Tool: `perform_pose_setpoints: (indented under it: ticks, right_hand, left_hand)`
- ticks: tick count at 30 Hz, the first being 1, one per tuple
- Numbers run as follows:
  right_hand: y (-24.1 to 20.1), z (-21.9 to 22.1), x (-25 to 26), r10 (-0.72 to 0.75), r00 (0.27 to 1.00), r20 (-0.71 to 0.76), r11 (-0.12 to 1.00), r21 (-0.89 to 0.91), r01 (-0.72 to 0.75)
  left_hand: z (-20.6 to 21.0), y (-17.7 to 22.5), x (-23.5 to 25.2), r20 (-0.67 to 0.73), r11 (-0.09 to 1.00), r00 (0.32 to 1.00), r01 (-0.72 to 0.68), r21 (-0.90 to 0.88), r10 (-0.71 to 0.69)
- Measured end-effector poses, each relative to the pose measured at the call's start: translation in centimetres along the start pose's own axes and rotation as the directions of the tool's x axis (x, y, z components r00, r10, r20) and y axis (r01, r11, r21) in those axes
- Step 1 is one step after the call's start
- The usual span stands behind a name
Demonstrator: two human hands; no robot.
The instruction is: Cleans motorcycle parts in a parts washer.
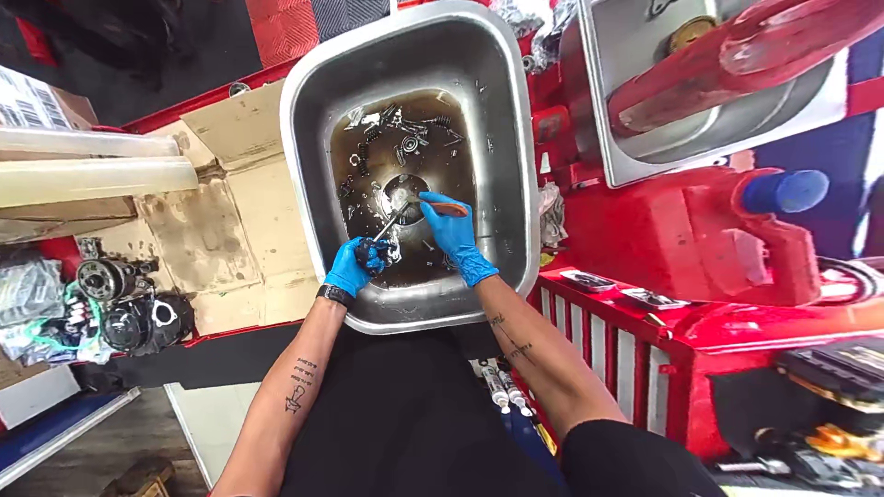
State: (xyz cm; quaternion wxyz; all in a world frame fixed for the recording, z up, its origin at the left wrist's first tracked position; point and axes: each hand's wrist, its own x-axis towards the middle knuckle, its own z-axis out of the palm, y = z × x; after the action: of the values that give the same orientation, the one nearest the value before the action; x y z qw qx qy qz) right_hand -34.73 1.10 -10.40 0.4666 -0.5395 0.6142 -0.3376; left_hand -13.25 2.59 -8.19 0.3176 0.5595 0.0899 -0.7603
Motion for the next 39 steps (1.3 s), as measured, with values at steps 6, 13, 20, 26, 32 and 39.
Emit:
perform_pose_setpoints:
  ticks: [6, 13, 20, 26, 32, 39]
  right_hand:
    - [-1.3, -0.8, -0.8, 0.121, 0.992, -0.039, 0.992, 0.027, -0.120]
    - [-1.8, -0.5, -1.5, 0.218, 0.976, 0.000, 0.976, 0.026, -0.218]
    - [-2.6, -0.6, -1.8, 0.220, 0.974, 0.057, 0.973, 0.057, -0.223]
    - [-3.3, -0.9, 0.0, 0.172, 0.984, 0.044, 0.985, -0.002, -0.172]
    - [-1.3, -3.7, 3.0, 0.062, 0.993, -0.102, 0.804, -0.584, -0.110]
    - [-1.9, -1.4, -0.4, 0.117, 0.984, 0.135, 0.993, -0.043, -0.112]
  left_hand:
    - [0.0, -0.3, 0.0, -0.014, 0.996, 0.999, 0.037, -0.083, -0.038]
    - [0.3, -0.5, -0.1, -0.049, 0.997, 0.999, 0.006, -0.072, -0.009]
    - [-0.1, -1.3, -0.2, -0.052, 0.997, 0.999, -0.002, -0.082, -0.002]
    - [0.2, -1.1, -0.2, -0.029, 0.998, 1.000, -0.010, -0.057, 0.008]
    - [-0.6, -1.7, -1.3, 0.078, 0.995, 0.995, -0.068, 0.079, 0.062]
    - [0.0, -1.7, -1.7, 0.027, 0.997, 0.999, -0.035, 0.066, 0.034]
